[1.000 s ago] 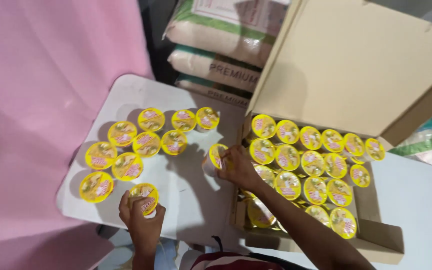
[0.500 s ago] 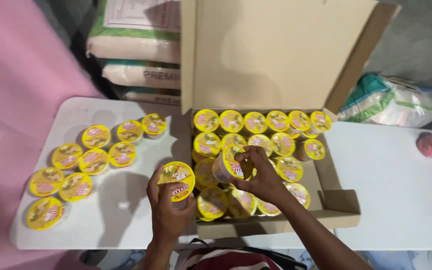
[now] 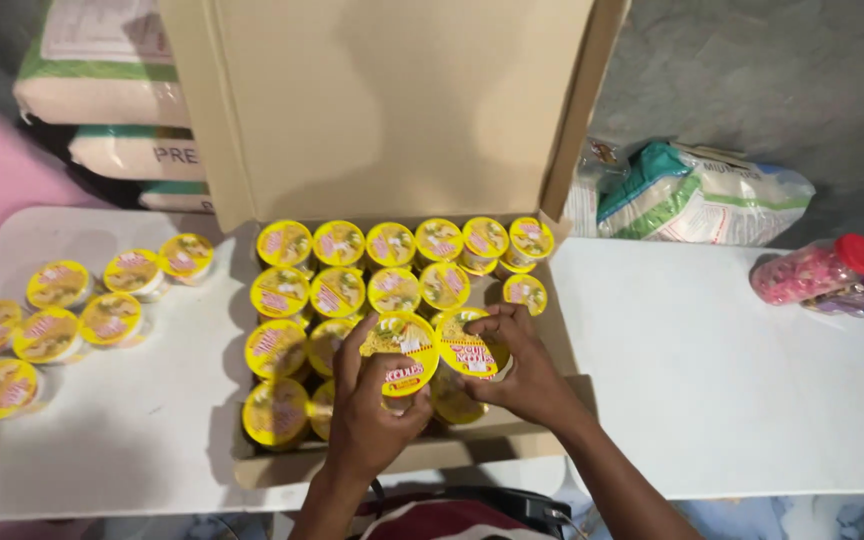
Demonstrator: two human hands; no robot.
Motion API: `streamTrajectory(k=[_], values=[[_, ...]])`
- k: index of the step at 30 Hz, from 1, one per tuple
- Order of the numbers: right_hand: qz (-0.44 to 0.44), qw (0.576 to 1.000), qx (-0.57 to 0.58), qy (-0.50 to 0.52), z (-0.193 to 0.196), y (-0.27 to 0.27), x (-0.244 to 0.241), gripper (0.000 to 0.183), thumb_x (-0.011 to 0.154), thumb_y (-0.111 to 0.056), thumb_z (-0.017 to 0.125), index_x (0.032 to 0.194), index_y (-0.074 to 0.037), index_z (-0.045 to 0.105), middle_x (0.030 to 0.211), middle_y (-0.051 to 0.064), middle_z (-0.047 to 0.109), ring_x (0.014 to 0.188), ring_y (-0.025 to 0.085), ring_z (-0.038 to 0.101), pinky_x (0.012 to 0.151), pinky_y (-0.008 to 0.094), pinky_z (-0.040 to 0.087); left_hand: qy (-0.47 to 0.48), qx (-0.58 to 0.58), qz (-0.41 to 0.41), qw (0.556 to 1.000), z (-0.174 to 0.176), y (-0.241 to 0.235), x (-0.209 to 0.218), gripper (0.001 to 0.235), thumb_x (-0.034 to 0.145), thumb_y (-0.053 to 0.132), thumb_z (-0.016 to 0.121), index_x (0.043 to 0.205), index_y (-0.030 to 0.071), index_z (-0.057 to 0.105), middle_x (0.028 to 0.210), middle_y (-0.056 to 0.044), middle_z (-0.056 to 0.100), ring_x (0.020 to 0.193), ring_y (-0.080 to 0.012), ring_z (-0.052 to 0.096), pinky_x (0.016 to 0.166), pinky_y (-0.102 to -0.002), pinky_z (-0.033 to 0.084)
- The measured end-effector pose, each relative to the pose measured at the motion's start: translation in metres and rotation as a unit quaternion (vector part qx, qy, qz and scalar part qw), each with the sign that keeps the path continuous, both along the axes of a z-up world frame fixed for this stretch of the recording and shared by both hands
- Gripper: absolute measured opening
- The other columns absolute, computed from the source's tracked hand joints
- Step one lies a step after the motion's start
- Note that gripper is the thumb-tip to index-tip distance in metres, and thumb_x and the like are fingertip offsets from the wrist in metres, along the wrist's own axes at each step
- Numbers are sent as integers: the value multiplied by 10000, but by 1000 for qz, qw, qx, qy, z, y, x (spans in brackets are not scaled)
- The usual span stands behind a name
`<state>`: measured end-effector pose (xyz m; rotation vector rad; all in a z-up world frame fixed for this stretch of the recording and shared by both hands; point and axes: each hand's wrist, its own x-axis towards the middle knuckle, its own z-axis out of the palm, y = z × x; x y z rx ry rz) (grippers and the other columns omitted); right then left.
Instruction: Packing and organizing instant noodle cup containers into a cardboard box on a table.
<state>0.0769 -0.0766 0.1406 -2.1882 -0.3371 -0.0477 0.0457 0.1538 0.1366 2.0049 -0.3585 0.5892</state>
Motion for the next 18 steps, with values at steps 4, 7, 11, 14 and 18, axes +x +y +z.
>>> streamTrajectory(k=[4, 7, 11, 14, 18], values=[[13, 1000, 0, -12, 1, -40, -7, 618, 639, -190, 926, 1173, -101, 628, 1337, 130, 482, 1337, 306, 486, 1108, 387, 407, 9, 1, -8, 1000, -1, -39, -7, 387, 668, 73, 848, 993, 74, 637, 1480, -239, 466, 1355, -437, 493, 1082, -489, 442], [17, 1000, -9, 8, 5, -60, -3, 638, 633, -197, 927, 1192, -112, 630, 1368, 129, 495, 1357, 307, 491, 1123, 392, 397, 28, 6, -18, 999, -3, -59, -2, 391, 655, 70, 844, 990, 74, 643, 1480, -253, 449, 1346, -440, 494, 1059, -488, 451], [16, 999, 0, 40, -1, -73, -10, 664, 621, -207, 933, 1206, -117, 632, 1406, 138, 508, 1384, 316, 479, 1131, 394, 386, 43, 21, -25, 999, -4, -70, -8, 402, 657, 81, 852, 1002, 68, 646, 1481, -252, 450, 1347, -442, 493, 1058, -487, 458], [17, 999, 2, 35, -4, -78, 0, 665, 625, -209, 931, 1211, -117, 631, 1419, 147, 503, 1395, 322, 470, 1135, 396, 380, 35, 25, -26, 999, -6, -73, 4, 411, 655, 92, 856, 1009, 66, 649, 1479, -253, 448, 1352, -445, 487, 1063, -490, 453], [10, 999, 7, 41, -6, -85, 2, 650, 639, -210, 929, 1208, -111, 630, 1416, 154, 503, 1414, 325, 452, 1141, 401, 377, 56, 19, -41, 997, -14, -79, 9, 409, 665, 102, 851, 1021, 64, 652, 1494, -265, 429, 1366, -449, 477, 1061, -488, 451]])
